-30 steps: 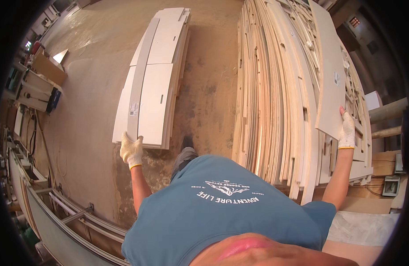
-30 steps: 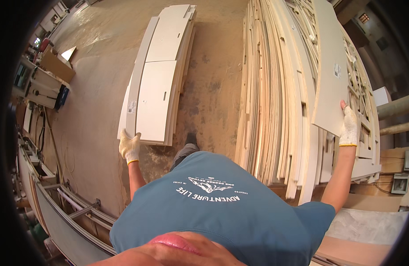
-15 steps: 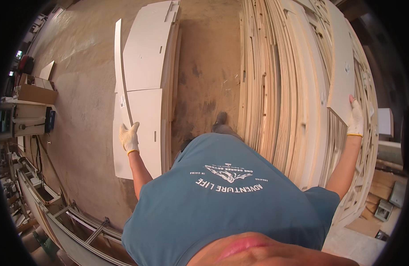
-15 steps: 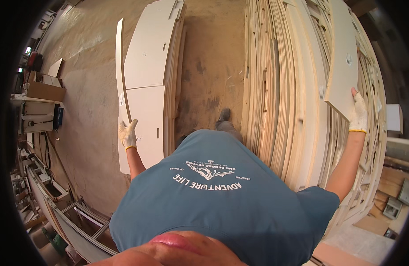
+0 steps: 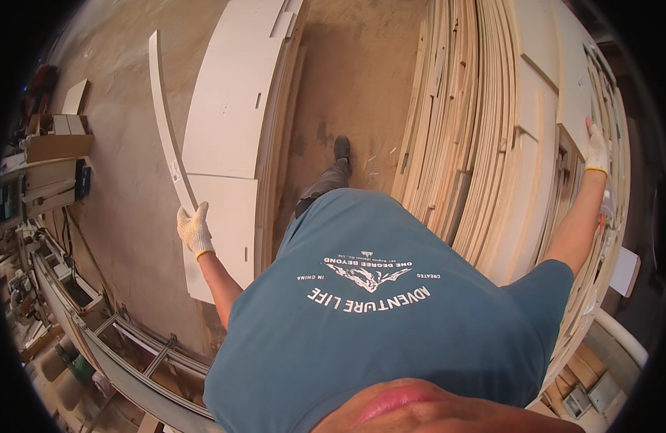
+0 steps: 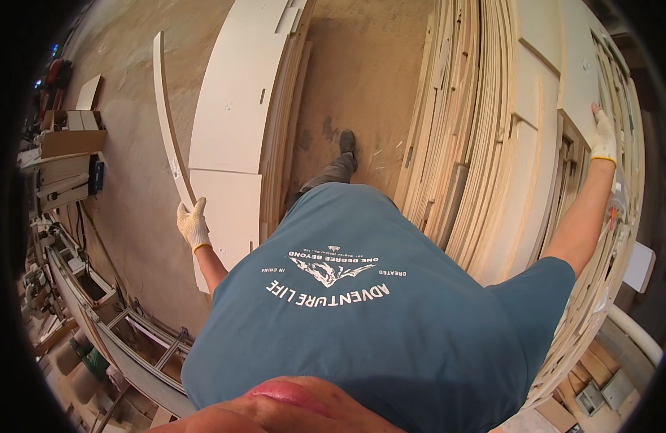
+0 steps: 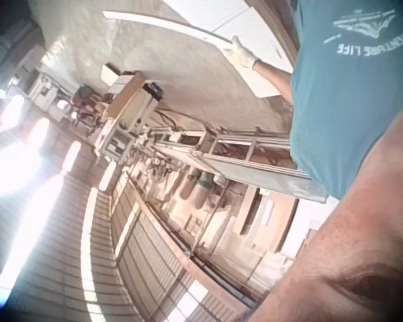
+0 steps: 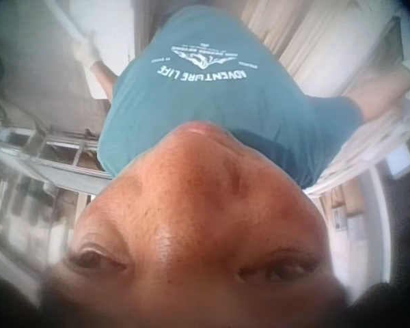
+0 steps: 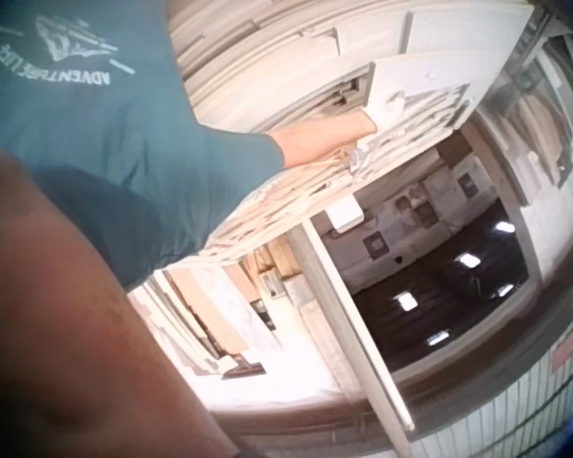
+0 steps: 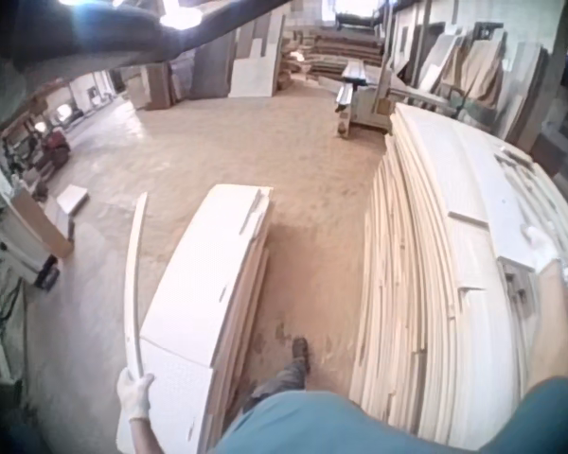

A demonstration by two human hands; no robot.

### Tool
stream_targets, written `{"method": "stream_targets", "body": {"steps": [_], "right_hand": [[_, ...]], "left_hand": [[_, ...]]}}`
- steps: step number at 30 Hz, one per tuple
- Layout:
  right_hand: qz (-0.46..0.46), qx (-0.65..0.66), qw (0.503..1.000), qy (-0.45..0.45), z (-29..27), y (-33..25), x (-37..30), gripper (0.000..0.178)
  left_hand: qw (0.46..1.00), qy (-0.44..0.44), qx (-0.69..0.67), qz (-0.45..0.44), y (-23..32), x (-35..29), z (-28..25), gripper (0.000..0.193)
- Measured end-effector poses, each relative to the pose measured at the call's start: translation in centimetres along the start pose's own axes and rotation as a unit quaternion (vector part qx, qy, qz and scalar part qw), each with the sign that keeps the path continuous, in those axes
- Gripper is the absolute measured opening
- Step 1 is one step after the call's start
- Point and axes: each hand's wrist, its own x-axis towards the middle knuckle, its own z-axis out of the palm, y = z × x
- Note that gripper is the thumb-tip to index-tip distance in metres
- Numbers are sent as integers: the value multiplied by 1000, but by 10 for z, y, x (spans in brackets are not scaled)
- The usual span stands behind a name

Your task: The person selects and stacks white wooden panels, then uses a yellow glue gun to apply adhesive along the edges of a large panel on a workbench. They wipe the surface with a cloth and continue stacking and arranging panels.

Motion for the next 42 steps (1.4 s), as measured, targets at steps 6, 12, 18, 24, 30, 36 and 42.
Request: {"method": "stream_targets", "body": {"steps": [6,12,18,24,30,36,42], "right_hand": [[57,15,998,-12,21,-13,74,63],[73,-186,978,63,29,-36,47,68],[-93,-644,755,80,82,-186,57,61],[-319,-382,816,-293,350,-299,95,40],[-136,-265,892,-340,648,-264,142,76],[-40,166,979,-108,683,-253,183,36],[-67,-151,986,40,482,-251,183,65]], "left_hand": [[996,-27,-90,-11,167,92,54,48],[980,-59,-188,20,318,152,112,43],[973,-91,-199,71,461,159,175,47],[891,-208,-340,217,631,115,270,49],[875,-220,-280,329,785,71,341,74],[771,-310,-153,535,866,58,374,87],[411,-618,-149,654,915,75,414,83]]}}
